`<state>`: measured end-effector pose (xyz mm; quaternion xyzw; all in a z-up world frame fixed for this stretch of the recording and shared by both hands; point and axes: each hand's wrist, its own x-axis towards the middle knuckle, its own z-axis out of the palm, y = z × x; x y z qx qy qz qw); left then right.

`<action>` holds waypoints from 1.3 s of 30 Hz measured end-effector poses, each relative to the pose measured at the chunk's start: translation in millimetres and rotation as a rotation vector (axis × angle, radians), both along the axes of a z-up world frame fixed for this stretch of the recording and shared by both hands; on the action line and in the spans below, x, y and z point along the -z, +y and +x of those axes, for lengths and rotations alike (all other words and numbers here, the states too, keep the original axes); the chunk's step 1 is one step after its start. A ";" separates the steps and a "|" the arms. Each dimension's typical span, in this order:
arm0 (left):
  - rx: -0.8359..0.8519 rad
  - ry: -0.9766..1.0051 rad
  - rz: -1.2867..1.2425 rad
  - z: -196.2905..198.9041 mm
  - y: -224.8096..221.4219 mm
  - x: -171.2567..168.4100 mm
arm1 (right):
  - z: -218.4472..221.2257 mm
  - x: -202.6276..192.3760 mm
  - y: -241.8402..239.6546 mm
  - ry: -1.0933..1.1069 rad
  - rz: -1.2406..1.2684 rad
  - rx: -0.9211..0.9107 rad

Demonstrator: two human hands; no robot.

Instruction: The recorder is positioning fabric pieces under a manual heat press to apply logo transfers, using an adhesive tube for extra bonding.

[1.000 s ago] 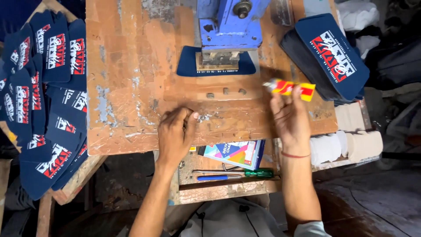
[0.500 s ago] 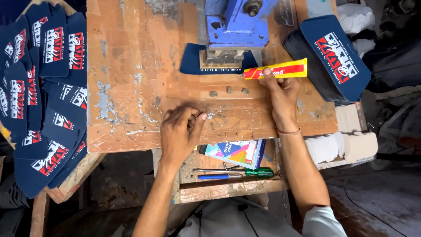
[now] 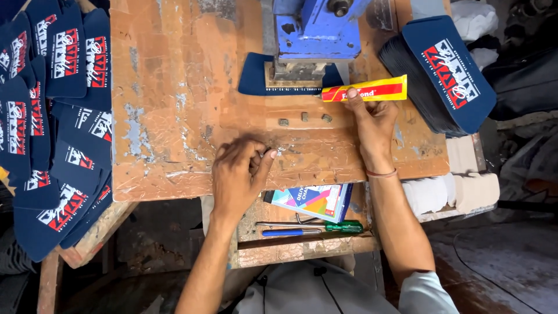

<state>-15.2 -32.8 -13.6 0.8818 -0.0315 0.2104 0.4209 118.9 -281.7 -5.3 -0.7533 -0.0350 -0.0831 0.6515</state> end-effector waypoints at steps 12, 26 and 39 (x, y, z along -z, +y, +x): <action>-0.007 0.013 -0.011 -0.7 -0.4 -1.1 | -4.1 -1.5 1.3 -0.017 -0.045 -0.014; -0.020 -0.028 -0.028 -0.7 0.0 -8.8 | -18.1 -37.6 -10.3 0.035 0.142 -0.033; -0.007 -0.090 -0.095 -2.6 4.4 -7.7 | -6.6 -1.1 75.9 0.041 0.019 -0.158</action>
